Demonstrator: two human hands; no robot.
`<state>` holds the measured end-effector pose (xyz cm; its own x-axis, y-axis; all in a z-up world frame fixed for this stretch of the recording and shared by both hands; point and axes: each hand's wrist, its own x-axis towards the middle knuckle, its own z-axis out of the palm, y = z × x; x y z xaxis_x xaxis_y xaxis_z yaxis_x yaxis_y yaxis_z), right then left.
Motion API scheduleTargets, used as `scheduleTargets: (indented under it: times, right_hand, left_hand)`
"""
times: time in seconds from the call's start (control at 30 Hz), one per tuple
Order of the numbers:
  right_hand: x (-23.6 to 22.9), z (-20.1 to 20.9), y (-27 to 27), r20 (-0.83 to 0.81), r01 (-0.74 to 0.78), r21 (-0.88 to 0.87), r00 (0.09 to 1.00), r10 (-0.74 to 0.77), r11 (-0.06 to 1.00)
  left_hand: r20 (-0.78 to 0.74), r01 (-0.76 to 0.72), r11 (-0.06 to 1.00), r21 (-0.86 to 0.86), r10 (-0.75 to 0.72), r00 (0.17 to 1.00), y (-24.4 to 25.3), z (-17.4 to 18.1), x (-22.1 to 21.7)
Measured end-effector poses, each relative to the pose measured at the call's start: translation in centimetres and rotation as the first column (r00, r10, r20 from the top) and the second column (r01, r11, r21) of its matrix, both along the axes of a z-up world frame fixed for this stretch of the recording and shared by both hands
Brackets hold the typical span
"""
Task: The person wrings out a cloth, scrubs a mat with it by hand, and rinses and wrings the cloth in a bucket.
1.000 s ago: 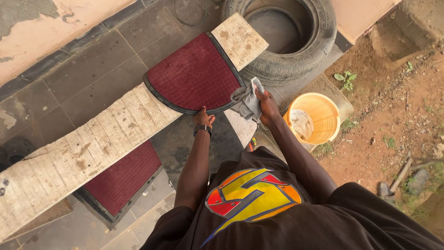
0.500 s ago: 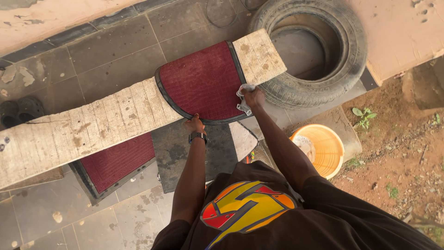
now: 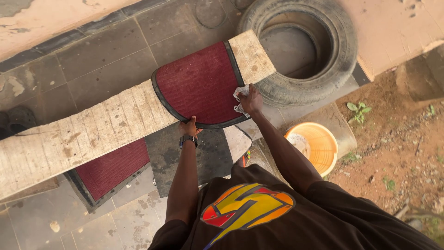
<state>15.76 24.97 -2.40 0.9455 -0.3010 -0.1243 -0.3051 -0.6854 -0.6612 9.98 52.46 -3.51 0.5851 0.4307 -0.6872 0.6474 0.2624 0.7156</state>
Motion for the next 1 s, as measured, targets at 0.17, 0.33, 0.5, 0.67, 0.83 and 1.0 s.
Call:
scheduleTargets:
  times: [0.17,0.33,0.5,0.67,0.83,1.0]
  right_hand:
    - [-4.0,-1.3,0.2,0.409,0.1,-0.061,0.91,-0.066,0.993]
    - [-9.6,-0.3,3.4,0.164,0.254,0.114,0.949,-0.27,0.96]
    - [-13.4,-1.4,6.6,0.1,0.413,0.126,0.899,-0.426,0.902]
    - [-14.7,-3.1,9.1,0.029,0.358,0.092,0.932,-0.362,0.929]
    - [-14.7,-4.0,10.5,-0.169,0.26,0.124,0.957,-0.238,0.958]
    - [-14.6,-3.4,9.2,-0.146,0.145,-0.051,0.978,-0.151,0.988]
  left_hand:
    - [0.043,0.124,0.99,0.073,-0.127,0.991,0.5,0.1,-0.2]
    - [0.15,0.269,0.939,0.214,-0.303,0.941,3.1,-0.6,0.0]
    - [0.075,0.438,0.761,0.479,-0.533,0.843,5.9,-2.0,2.4]
    - [0.029,0.497,0.617,0.609,-0.644,0.764,8.7,-2.9,6.6]
    - [-0.22,0.658,0.499,0.564,-0.677,0.702,9.8,1.7,7.5]
    - [-0.268,0.595,0.268,0.758,-0.703,0.659,8.9,3.0,6.2]
